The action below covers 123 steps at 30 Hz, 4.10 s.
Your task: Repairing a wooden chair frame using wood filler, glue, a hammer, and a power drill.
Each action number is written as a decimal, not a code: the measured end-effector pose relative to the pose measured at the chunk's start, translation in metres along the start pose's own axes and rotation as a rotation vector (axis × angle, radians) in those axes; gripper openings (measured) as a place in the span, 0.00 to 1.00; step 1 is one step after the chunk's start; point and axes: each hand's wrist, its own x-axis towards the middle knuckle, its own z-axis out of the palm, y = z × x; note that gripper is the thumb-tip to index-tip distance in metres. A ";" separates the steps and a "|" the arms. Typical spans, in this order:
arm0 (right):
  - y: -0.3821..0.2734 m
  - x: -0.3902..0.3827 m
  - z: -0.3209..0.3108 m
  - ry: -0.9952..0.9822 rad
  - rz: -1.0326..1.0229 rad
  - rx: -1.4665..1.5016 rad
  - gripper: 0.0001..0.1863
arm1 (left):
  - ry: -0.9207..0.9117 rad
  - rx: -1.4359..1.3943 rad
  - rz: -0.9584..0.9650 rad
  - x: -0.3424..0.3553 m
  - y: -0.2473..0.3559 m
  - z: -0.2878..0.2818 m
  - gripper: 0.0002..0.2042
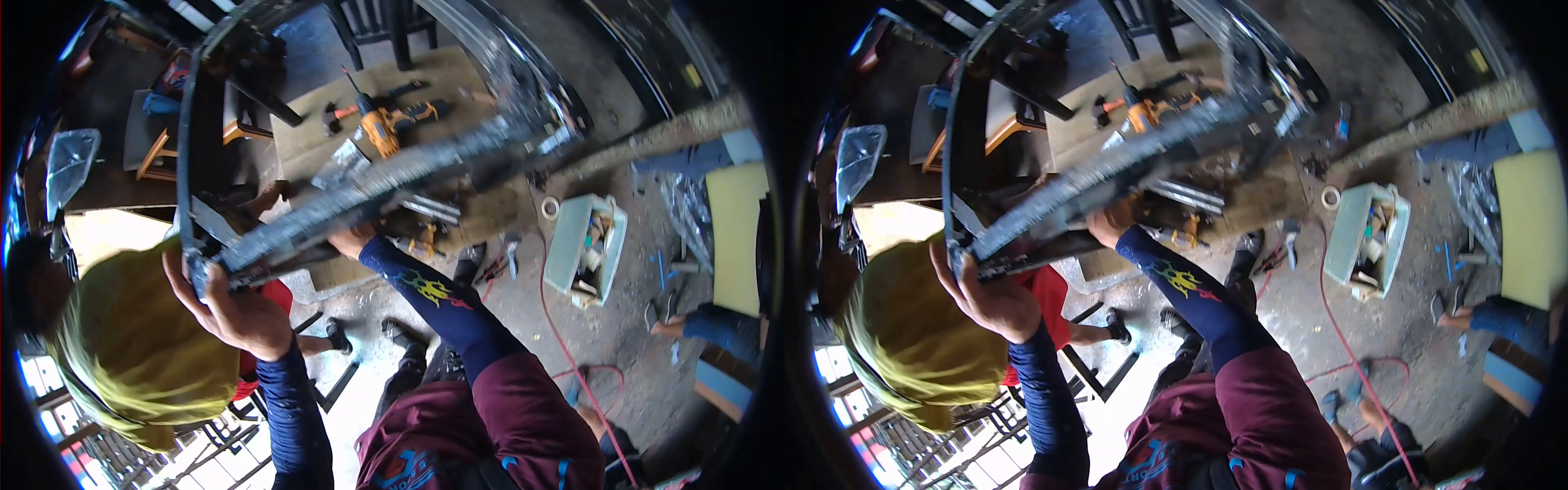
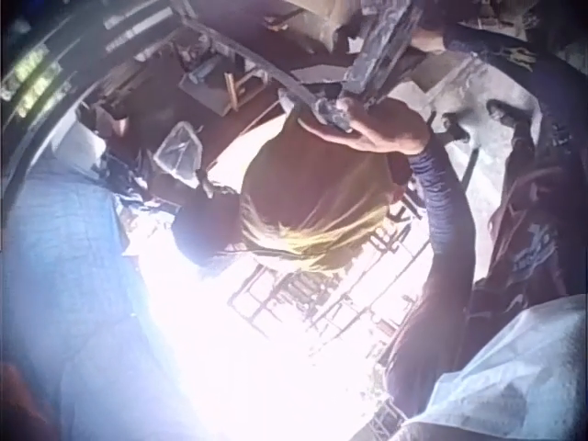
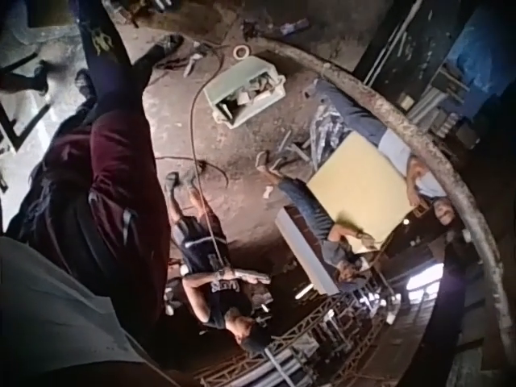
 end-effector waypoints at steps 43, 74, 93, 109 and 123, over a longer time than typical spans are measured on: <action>-0.108 0.009 -0.178 0.328 -0.027 0.886 0.19 | -0.198 -0.103 0.087 0.010 -0.038 -0.024 0.15; -0.261 0.012 -0.171 0.729 0.315 0.489 0.42 | -0.890 -0.185 -0.499 0.107 -0.039 -0.072 0.28; -0.234 0.001 -0.196 0.727 0.182 0.600 0.36 | -0.593 -0.429 -0.855 0.078 -0.003 -0.056 0.14; -0.189 0.047 -0.270 -0.017 0.943 1.745 0.05 | -0.501 -0.446 -0.803 0.076 -0.022 -0.039 0.23; -0.239 0.008 -0.194 0.634 0.239 0.280 0.36 | -0.527 -0.440 -0.861 0.074 -0.010 -0.043 0.26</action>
